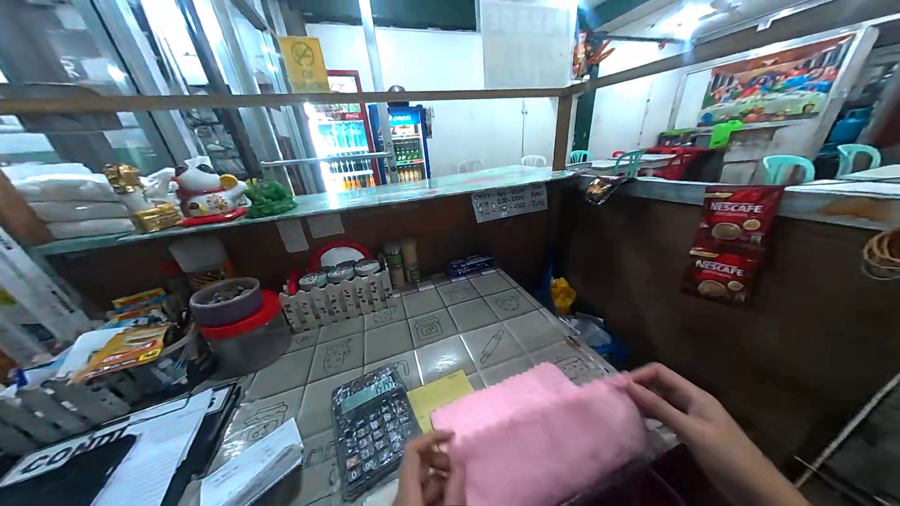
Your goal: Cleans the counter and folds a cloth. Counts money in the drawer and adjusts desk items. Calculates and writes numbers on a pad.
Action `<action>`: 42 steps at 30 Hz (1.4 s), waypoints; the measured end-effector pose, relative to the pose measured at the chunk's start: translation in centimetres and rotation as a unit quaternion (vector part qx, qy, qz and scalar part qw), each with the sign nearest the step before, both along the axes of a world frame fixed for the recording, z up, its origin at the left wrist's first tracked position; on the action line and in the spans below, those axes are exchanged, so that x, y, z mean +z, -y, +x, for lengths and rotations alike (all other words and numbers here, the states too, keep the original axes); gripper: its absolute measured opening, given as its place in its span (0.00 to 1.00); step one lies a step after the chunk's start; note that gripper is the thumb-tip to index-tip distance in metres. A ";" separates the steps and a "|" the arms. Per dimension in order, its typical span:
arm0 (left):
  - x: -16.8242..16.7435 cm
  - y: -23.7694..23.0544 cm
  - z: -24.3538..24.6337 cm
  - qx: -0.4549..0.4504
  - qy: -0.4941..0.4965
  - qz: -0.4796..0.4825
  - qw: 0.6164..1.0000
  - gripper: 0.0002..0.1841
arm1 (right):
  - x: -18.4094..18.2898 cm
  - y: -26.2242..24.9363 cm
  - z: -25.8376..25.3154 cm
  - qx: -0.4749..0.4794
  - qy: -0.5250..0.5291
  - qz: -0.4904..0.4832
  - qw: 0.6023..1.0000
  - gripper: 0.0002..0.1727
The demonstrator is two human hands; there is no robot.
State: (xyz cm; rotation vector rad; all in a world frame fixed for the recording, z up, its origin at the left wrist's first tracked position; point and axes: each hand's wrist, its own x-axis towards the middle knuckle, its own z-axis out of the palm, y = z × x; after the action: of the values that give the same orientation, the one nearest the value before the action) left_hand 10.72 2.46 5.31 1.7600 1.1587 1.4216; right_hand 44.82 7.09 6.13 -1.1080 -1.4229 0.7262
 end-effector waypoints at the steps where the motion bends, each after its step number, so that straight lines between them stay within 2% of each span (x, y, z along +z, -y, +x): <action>1: 0.3 -1.7 0.1 0.025 0.014 -0.020 0.999 0.24 | 0.3 -1.7 -1.0 -0.025 -0.004 0.004 1.000 0.13; 4: -0.1 -5.0 0.7 0.052 0.112 -0.107 0.987 0.30 | 0.4 -6.0 -3.4 -0.074 0.045 -0.034 0.996 0.14; 6: -0.5 -5.3 1.5 0.031 0.138 -0.134 0.981 0.38 | -0.2 -7.9 -4.8 -0.095 0.116 -0.063 0.987 0.15; 9: -2.4 -4.8 1.9 0.059 0.038 -0.061 0.996 0.40 | -1.6 -8.5 -6.6 -0.124 0.248 -0.101 0.956 0.18; 13: -2.6 -4.3 2.0 0.129 -0.133 -0.007 0.983 0.37 | -1.7 -7.9 -8.3 -0.173 0.357 -0.121 0.910 0.18; 16: -1.3 -3.8 2.0 0.146 -0.211 -0.052 0.965 0.38 | -1.8 -7.6 -8.6 -0.195 0.373 -0.107 0.901 0.19; 18: -0.8 -3.3 1.9 0.177 -0.324 -0.081 0.926 0.40 | -1.7 -7.3 -8.9 -0.193 0.393 -0.114 0.892 0.19; 19: -0.6 -3.0 2.1 0.195 -0.366 -0.056 0.908 0.41 | -1.5 -7.2 -8.9 -0.191 0.398 -0.117 0.889 0.20; 21: -0.5 -2.6 2.5 0.190 -0.390 0.064 0.899 0.34 | -0.9 -6.8 -8.7 -0.189 0.402 -0.124 0.887 0.24; 23: -0.8 -2.2 3.2 0.103 -0.387 0.123 0.908 0.28 | -1.2 -6.1 -8.2 -0.198 0.415 -0.114 0.881 0.30; 25: -2.5 -2.3 3.6 0.017 -0.397 0.094 0.913 0.33 | -2.4 -5.2 -7.6 -0.214 0.440 -0.094 0.867 0.34; 27: -4.3 -2.6 3.6 -0.007 -0.416 0.052 0.908 0.38 | -3.7 -4.4 -7.0 -0.233 0.456 -0.060 0.857 0.35; 29: -4.5 -2.7 3.5 -0.010 -0.407 0.037 0.913 0.38 | -4.0 -4.0 -6.4 -0.226 0.435 -0.066 0.869 0.34; 32: -3.8 -3.1 3.0 0.040 -0.368 0.025 0.929 0.29 | -2.8 -4.1 -5.5 -0.175 0.386 -0.160 0.891 0.33; 34: -2.8 -3.9 2.3 0.100 -0.392 0.004 0.914 0.26 | -2.1 -4.7 -5.0 -0.149 0.358 -0.195 0.901 0.32; 37: -0.9 -5.4 1.7 0.155 -0.435 -0.039 0.886 0.29 | -1.8 -5.1 -4.9 -0.138 0.343 -0.187 0.910 0.33; 39: 0.3 -6.3 1.4 0.161 -0.457 -0.089 0.870 0.30 | -1.9 -5.0 -5.1 -0.140 0.355 -0.174 0.908 0.28; 42: 1.6 -7.3 1.0 0.140 -0.498 -0.143 0.844 0.23 | -2.7 -5.0 -5.0 -0.148 0.337 -0.130 0.921 0.18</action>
State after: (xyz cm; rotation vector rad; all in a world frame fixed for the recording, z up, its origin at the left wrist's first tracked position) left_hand 11.72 9.77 6.88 2.1938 2.0793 0.3061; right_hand 39.77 12.12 3.39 -1.8594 -1.6911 0.3192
